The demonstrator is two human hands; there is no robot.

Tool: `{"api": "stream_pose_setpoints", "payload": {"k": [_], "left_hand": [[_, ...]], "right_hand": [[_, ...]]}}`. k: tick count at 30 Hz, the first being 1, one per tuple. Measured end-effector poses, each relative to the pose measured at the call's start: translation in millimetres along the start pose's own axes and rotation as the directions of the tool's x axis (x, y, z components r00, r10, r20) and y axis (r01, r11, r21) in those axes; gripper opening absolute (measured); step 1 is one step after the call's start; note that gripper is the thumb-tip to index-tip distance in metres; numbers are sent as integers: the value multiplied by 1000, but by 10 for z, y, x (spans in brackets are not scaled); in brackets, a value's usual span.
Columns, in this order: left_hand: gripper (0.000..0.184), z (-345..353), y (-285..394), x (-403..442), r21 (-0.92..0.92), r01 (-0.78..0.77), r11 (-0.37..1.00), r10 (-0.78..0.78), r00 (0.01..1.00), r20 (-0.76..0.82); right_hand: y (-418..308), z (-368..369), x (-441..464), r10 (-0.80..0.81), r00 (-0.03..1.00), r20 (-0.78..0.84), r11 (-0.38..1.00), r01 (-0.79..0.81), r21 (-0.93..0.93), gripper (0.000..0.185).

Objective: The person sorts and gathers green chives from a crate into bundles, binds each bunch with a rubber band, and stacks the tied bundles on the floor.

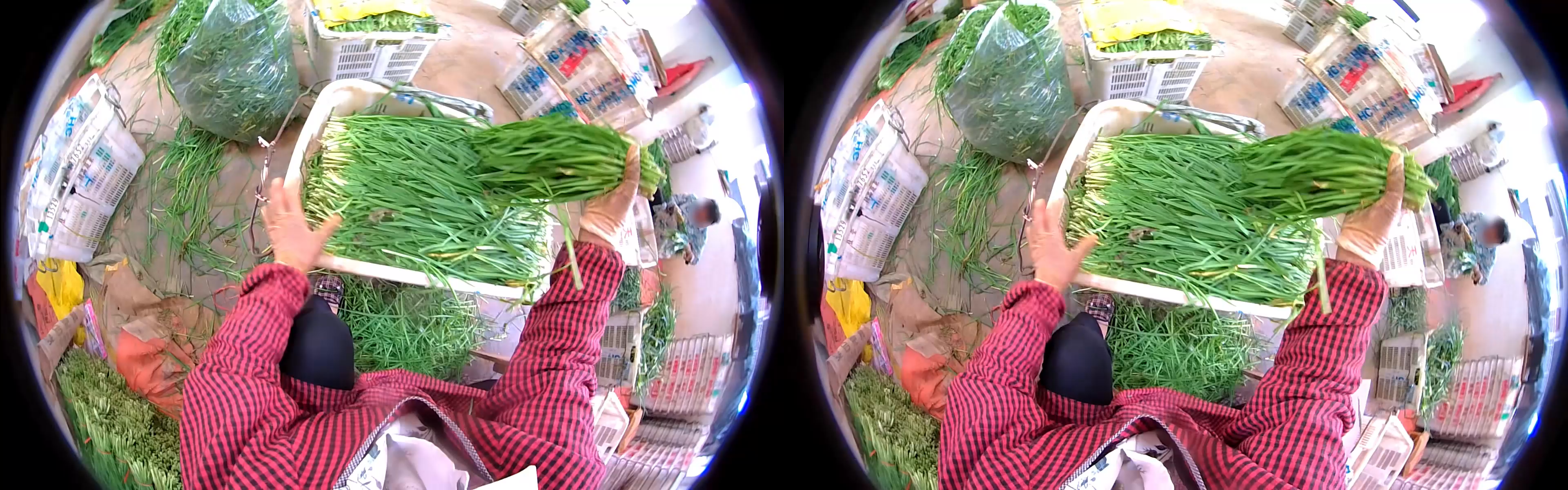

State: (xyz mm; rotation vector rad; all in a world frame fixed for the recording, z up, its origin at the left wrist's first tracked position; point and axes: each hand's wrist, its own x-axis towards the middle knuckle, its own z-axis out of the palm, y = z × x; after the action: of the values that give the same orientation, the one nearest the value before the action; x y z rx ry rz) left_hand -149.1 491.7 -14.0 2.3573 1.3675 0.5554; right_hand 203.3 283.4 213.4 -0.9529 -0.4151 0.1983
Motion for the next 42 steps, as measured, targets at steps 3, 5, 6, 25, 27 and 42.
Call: {"api": "stream_pose_setpoints", "payload": {"k": [3,5,6,25,27,42], "left_hand": [[130,-321,860,-324,-198,-437,877,446,895,0],[139,-580,1370,-394,-354,-519,778,525,847,-88],[143,-738,1603,-413,-393,-556,732,548,824,-145],[28,-911,2044,-1877,-487,579,-654,270,780,564],[31,-60,1936,-2287,-143,740,-657,425,521,741],[57,1008,1845,-3107,281,834,-475,627,96,773]], "right_hand": [[-202,345,-276,-19,991,133,999,26,-48,41],[-258,635,-614,-51,995,82,979,66,-191,41],[-327,776,-833,-28,989,148,993,45,-109,33],[-748,-263,-3375,612,724,319,556,-108,-824,137],[-602,-957,-3722,726,673,138,467,-335,-818,119],[1185,-1685,-2275,688,-174,-704,-576,459,-676,84]]}}
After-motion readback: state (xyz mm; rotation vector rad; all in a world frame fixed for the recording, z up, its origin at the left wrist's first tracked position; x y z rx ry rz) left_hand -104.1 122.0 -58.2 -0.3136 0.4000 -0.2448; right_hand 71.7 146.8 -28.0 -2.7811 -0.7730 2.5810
